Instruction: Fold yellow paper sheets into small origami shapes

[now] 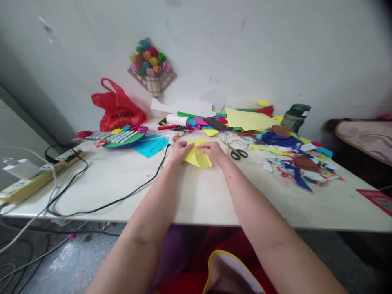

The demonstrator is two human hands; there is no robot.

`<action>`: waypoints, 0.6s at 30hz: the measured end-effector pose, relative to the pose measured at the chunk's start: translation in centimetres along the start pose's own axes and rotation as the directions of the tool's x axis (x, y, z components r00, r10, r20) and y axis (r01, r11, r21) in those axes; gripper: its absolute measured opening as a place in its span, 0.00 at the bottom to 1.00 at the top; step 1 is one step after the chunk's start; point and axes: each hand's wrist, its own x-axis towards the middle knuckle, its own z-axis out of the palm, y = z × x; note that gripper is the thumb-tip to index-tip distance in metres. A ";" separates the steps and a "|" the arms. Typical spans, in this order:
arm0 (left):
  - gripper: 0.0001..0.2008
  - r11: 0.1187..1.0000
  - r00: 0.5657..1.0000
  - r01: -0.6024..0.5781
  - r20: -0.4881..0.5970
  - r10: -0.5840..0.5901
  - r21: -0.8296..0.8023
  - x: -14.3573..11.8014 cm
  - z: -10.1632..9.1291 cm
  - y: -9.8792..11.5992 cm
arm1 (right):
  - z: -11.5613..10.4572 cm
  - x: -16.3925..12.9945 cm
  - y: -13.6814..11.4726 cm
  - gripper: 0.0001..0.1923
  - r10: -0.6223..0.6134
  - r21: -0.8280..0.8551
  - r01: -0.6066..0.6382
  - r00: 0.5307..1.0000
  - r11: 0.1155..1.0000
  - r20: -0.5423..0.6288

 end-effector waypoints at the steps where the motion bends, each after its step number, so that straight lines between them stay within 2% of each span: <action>1: 0.17 1.000 1.000 0.002 0.011 -0.002 -0.005 0.1 0.0 -0.1 | -0.1 -0.1 -0.2 0.10 0.003 0.005 -0.003 1.000 1.000 0.010; 9: 0.18 0.998 0.993 -0.066 0.095 0.068 -0.019 0.1 -0.2 -0.3 | -0.3 0.0 -0.1 0.14 0.217 0.248 -0.213 0.976 0.945 0.010; 14: 0.20 0.996 0.990 -0.086 0.116 0.086 -0.006 -0.2 0.0 0.1 | -0.2 0.2 0.8 0.16 0.235 0.255 -0.254 0.966 0.933 0.104; 18: 0.20 0.995 0.986 -0.103 0.129 0.103 -0.005 -0.3 0.0 0.3 | -0.2 0.1 0.5 0.13 0.260 0.234 -0.266 0.964 0.935 0.059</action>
